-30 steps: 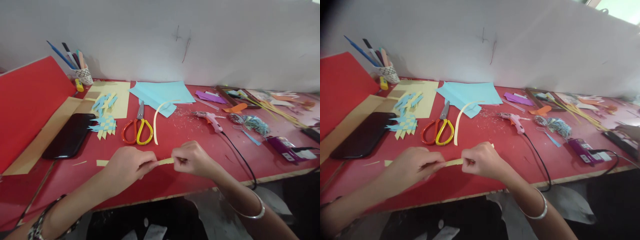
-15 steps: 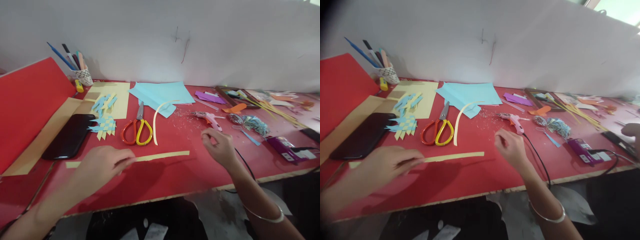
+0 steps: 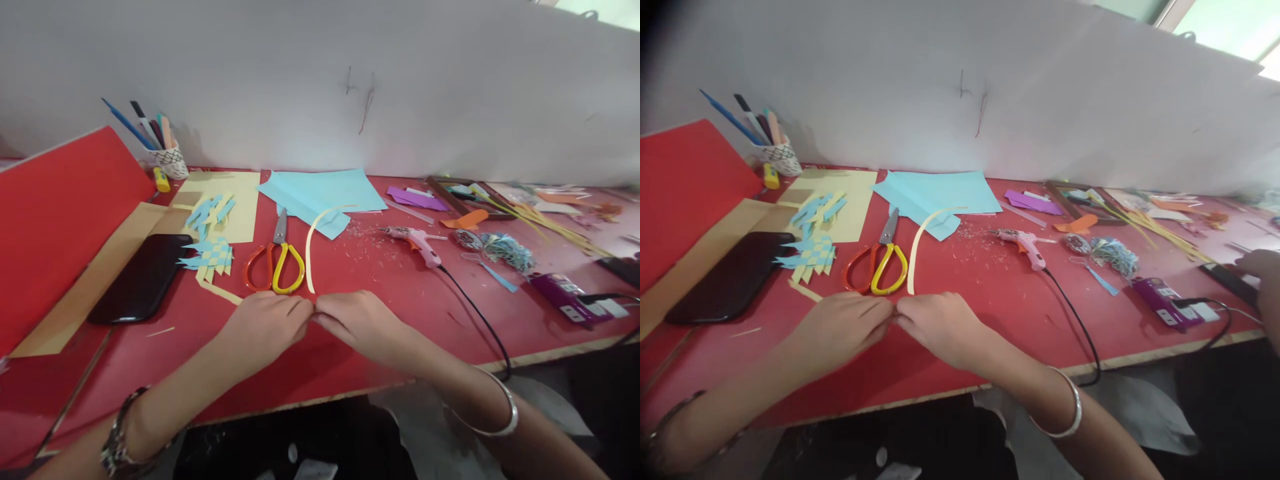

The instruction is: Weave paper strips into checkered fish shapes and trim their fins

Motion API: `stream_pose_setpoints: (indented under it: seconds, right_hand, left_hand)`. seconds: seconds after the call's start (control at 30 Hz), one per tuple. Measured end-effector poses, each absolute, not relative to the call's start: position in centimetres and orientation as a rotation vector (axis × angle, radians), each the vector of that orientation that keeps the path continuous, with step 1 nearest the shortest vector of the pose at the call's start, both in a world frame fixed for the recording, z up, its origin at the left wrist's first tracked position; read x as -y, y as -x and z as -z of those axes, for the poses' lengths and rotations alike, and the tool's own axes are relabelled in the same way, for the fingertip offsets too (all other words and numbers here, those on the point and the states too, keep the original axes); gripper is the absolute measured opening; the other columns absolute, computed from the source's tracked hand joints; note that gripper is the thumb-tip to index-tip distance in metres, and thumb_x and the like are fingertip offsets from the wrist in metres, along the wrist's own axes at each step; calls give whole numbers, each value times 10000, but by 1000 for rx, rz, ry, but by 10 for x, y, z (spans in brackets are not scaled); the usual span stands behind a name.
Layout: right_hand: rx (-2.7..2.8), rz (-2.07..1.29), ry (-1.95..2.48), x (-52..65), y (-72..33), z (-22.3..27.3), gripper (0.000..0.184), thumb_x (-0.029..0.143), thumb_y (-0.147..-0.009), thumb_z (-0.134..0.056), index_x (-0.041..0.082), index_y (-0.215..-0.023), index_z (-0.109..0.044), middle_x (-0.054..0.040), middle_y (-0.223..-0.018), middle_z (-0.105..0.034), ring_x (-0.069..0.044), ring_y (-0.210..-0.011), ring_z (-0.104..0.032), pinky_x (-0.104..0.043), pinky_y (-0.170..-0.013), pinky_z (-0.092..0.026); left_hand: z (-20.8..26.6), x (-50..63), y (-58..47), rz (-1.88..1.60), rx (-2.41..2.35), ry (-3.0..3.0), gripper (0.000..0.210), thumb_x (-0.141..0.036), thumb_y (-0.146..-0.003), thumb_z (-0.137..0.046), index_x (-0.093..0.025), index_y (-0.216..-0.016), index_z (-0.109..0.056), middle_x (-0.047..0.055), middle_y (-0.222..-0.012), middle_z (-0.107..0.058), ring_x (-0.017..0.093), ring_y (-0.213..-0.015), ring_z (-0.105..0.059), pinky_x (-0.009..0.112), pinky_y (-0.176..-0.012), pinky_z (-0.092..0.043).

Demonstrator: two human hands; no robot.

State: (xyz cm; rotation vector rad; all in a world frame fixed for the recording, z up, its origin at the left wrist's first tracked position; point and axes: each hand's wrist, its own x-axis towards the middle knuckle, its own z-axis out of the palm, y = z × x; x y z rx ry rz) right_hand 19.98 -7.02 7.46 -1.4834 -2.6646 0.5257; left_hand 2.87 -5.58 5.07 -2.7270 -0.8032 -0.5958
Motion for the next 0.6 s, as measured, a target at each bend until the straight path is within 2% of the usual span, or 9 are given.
stream_pose_setpoints:
  seconds: [0.13, 0.3, 0.47, 0.6]
  right_hand:
    - [2643, -597, 1402, 69, -202, -68, 329, 306, -876, -355, 175, -575, -326, 52, -533, -333, -70, -480, -243, -204, -473, -175]
    - [2541, -750, 1319, 68, -222, -66, 295, 263, -879, -319, 176, -597, -336, 45, -552, -354, -69, -495, -291, -198, -493, -205]
    - [2373, -809, 1396, 71, -244, -72, 295, 269, -874, -332, 178, -593, -325, 54, -537, -338, -60, -480, -315, -189, -492, -236]
    - [2284, -833, 1403, 70, -253, -77, 290, 258, -870, -344, 176, -592, -350, 56, -533, -353, -58, -479, -336, -191, -486, -252]
  left_hand:
    - [-43, 53, -24, 634, 653, 2648, 318, -80, -802, -323, -178, -522, -439, -46, -381, -456, 102, -343, -410, 253, -411, -215]
    - [-43, 40, 5, 546, 687, 2632, 327, -77, -802, -318, -186, -517, -434, -54, -384, -455, 89, -355, -366, 242, -447, -238]
    - [-51, 27, 35, 398, 1058, 2627, 276, -133, -761, -321, -199, -506, -403, -53, -390, -378, 95, -406, -320, 242, -501, -235]
    - [-63, 14, 51, 452, 1520, 2599, 192, -196, -754, -389, -193, -565, -422, -65, -448, -297, 82, -456, -280, 213, -509, -198]
